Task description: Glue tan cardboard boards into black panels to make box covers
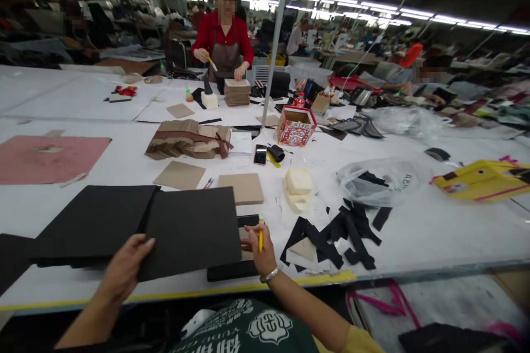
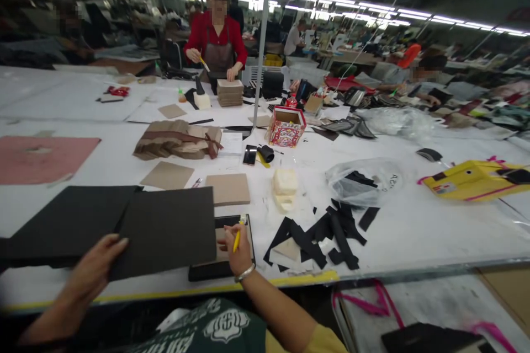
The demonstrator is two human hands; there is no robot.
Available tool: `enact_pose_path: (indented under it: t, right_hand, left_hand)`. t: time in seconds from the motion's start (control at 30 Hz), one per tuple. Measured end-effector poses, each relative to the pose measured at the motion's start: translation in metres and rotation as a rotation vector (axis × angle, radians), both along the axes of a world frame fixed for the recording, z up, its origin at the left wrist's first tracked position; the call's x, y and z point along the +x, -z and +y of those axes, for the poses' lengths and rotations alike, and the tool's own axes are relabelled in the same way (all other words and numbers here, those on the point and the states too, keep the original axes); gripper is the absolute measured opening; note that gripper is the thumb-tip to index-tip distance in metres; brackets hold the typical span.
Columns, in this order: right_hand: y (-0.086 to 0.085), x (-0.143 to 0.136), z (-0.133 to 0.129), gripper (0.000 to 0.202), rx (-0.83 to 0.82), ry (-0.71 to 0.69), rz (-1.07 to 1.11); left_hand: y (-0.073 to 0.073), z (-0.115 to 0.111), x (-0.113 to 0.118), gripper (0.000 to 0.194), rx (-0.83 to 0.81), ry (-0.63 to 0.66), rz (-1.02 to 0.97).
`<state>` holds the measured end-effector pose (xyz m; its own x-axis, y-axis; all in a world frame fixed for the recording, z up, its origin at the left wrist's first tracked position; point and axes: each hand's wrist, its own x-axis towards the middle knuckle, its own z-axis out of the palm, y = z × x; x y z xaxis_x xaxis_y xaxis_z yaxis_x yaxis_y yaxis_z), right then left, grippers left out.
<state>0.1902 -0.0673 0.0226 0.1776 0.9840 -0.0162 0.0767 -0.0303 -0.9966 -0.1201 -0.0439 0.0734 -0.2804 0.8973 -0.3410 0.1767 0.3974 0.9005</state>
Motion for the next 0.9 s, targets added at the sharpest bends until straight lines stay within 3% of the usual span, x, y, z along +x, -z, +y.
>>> enact_pose_path:
  t: [0.03,0.1,0.2,0.33,0.5,0.6,0.73,0.9]
  right_hand:
    - [0.007,0.007,0.001,0.019,-0.026,0.062,-0.018]
    - [0.026,0.025,0.002,0.021,-0.045,0.159,-0.142]
    - [0.058,0.049,0.000,0.021,-0.066,0.191,-0.406]
    - [0.092,0.064,-0.001,0.018,-0.148,0.073,-0.691]
    - [0.110,0.067,0.010,0.021,-0.193,0.016,-0.879]
    - [0.107,0.069,0.013,0.026,-0.235,-0.006,-0.970]
    - [0.079,0.091,0.011,0.030,-0.223,-0.013,-1.071]
    - [0.039,0.165,0.027,0.036,-0.169,0.274,-0.985]
  left_hand:
    - [0.019,-0.001,0.024,0.041,-0.022,0.062,-0.128]
    - [0.056,-0.006,0.064,0.041,-0.051,0.165,-0.147]
    - [0.094,-0.014,0.095,0.033,-0.079,0.333,0.194]
    - [0.109,-0.014,0.101,0.032,-0.102,0.383,0.354]
    - [0.116,-0.003,0.104,0.033,-0.091,0.387,0.434]
    - [0.123,0.000,0.107,0.033,-0.079,0.413,0.459]
    - [0.135,0.000,0.099,0.049,0.030,0.435,0.613]
    - [0.152,0.004,0.074,0.062,0.094,0.378,0.639]
